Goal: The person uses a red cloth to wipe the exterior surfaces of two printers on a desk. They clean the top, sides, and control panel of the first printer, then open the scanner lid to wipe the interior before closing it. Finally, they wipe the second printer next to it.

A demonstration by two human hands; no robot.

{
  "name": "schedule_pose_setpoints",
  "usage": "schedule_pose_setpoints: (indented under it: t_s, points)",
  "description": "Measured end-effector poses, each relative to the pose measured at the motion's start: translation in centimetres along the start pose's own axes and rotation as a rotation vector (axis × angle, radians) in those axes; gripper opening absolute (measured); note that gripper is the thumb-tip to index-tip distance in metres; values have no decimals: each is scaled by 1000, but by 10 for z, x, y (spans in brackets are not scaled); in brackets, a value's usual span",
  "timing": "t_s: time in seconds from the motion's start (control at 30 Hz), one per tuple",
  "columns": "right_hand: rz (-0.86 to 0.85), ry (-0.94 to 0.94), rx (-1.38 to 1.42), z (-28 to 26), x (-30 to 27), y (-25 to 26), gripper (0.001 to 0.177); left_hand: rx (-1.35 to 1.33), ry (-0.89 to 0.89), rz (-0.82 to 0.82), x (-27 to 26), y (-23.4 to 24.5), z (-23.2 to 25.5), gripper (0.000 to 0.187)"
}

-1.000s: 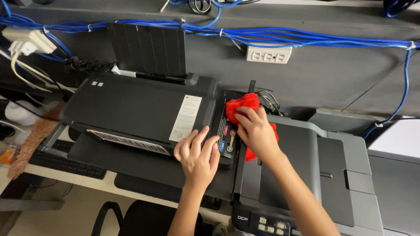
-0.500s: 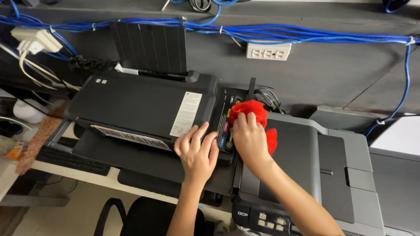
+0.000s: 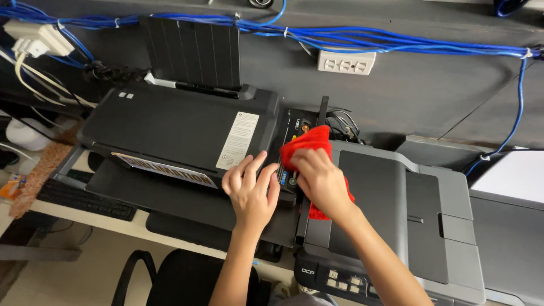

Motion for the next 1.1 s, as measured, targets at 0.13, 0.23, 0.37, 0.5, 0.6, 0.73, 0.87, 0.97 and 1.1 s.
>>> schedule_pose_setpoints:
  t_s: [0.13,0.23,0.37,0.5,0.6,0.73,0.87,0.97,1.1]
  points:
    - [-14,55,-10,-9,-11,-2,28,13,4,-9,1,-2,1,18]
    - [12,-19,-97,-9,-17,-6,21,26,7,-17,1,0,-1,19]
    - [-31,-30,-212,-18,-16,-7,17,8,-1,-35,0,3,0,20]
    - [-116,59,-221,-28,-19,-9,17,-7,-9,-46,1,3,-1,23]
    - [-130,114,-110,-31,-13,5,19,-30,-3,-60,0,4,0,28]
    - [-51,21,183,-2,-3,11,22,-98,26,-71,3,12,-3,38]
    - [180,-439,906,32,4,-3,23,-301,73,-32,1,24,-5,49]
    - [178,-547,1125,31,13,-21,30,-384,96,-3,3,28,-9,51]
    - [-73,-193,536,-2,25,-42,55,-392,100,-17,6,28,-10,51]
Point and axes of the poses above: each hand's wrist, its own x-axis towards the middle knuckle, its own y-axis out of the back of the hand, z = x × y, the point moved 8 cm from there along x, towards the middle knuckle
